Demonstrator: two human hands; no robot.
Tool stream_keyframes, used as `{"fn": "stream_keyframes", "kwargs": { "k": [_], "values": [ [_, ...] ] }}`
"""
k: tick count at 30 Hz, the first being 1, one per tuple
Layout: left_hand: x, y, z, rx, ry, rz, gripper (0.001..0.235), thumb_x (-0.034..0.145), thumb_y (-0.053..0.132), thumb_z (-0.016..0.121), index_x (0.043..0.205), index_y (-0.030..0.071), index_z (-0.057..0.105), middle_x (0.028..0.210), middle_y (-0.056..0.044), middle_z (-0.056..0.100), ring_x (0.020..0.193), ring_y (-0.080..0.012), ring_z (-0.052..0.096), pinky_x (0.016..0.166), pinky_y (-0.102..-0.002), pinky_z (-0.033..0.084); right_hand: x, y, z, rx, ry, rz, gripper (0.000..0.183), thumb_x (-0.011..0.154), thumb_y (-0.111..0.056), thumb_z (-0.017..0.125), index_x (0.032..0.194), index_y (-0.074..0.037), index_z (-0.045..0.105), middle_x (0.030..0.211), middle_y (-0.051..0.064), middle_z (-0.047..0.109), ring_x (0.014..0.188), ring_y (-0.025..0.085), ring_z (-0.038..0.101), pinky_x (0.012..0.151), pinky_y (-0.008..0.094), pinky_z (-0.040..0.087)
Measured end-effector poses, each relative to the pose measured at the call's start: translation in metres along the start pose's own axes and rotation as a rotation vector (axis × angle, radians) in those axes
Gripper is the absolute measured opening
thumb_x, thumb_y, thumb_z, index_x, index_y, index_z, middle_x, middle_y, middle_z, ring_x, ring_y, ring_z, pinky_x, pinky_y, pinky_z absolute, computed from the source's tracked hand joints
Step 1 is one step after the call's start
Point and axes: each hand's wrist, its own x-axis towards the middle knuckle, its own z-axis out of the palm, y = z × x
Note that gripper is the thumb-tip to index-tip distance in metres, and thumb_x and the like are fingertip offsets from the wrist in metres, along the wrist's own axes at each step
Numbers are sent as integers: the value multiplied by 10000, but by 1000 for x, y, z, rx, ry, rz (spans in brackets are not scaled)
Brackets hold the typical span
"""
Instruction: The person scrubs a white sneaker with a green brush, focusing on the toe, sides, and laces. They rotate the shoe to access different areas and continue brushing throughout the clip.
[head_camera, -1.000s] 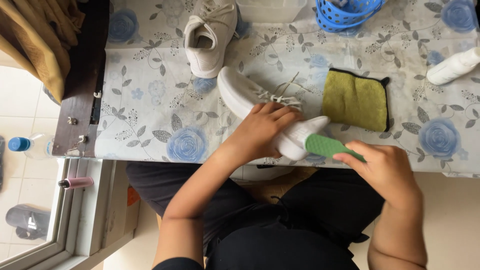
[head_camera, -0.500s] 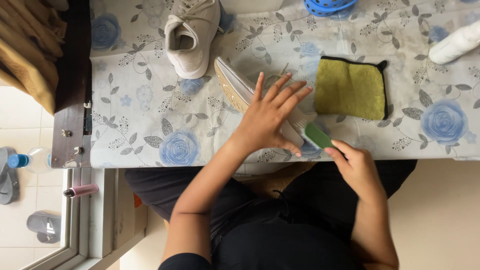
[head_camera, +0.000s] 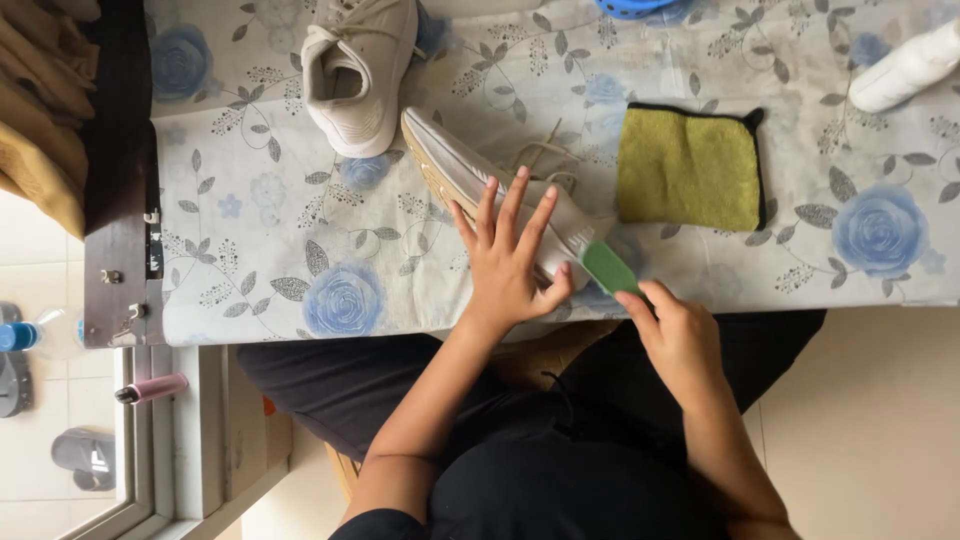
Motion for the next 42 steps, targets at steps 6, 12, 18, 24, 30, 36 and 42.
{"fn": "stream_keyframes", "kwargs": {
  "k": [6, 12, 18, 24, 30, 36, 42],
  "values": [
    [-7, -1, 19, -100, 151, -30, 788, 699, 391, 444, 1400, 69, 282, 1437, -149, 283, 1362, -328, 180, 1070, -557, -88, 42, -39, 15, -184, 195, -214, 291, 905, -436, 536, 885, -147, 556, 555, 75, 589, 579, 266, 631, 511, 365, 485],
    [-4, 2, 16, -163, 186, -59, 783, 676, 324, 444, 1389, 37, 292, 1434, -156, 284, 1369, -332, 157, 1083, -528, -97, 0, -14, -7, -216, -11, -27, 327, 888, -464, 498, 884, -142, 558, 543, 156, 597, 643, 351, 632, 561, 455, 501],
    [-3, 8, 13, -189, 174, -59, 768, 662, 294, 440, 1391, 89, 316, 1450, -145, 252, 1382, -316, 120, 1083, -529, -114, 10, -12, 14, -153, 25, 48, 375, 928, -465, 449, 970, -113, 571, 698, 190, 638, 729, 377, 632, 618, 488, 490],
    [-2, 10, 9, -159, 150, -110, 787, 654, 287, 464, 1395, 76, 304, 1453, -144, 256, 1368, -288, 190, 1092, -519, -84, 50, -36, 19, -242, 202, -234, 315, 896, -471, 541, 886, -156, 556, 503, 80, 563, 562, 300, 622, 515, 384, 486],
    [-5, 5, 20, -159, 188, -107, 829, 648, 293, 497, 1386, -4, 264, 1442, -209, 247, 1345, -336, 226, 1078, -545, -54, -1, -2, 8, -75, 7, 22, 332, 877, -431, 541, 789, -113, 572, 384, 99, 488, 448, 279, 578, 446, 298, 443],
    [-4, 6, 17, -192, 177, -104, 817, 682, 256, 526, 1389, -24, 226, 1445, -239, 217, 1351, -364, 202, 1069, -581, -59, 27, -12, 24, -113, 77, -20, 292, 898, -410, 527, 899, -126, 593, 520, 146, 568, 594, 365, 599, 502, 444, 467],
    [-3, 7, 17, -186, 185, -119, 812, 703, 260, 516, 1400, -15, 203, 1453, -238, 196, 1362, -364, 184, 1074, -581, -58, 59, -28, 23, -170, 137, -215, 344, 875, -489, 558, 848, -147, 565, 528, 81, 574, 600, 307, 619, 499, 386, 471]
  ]
}}
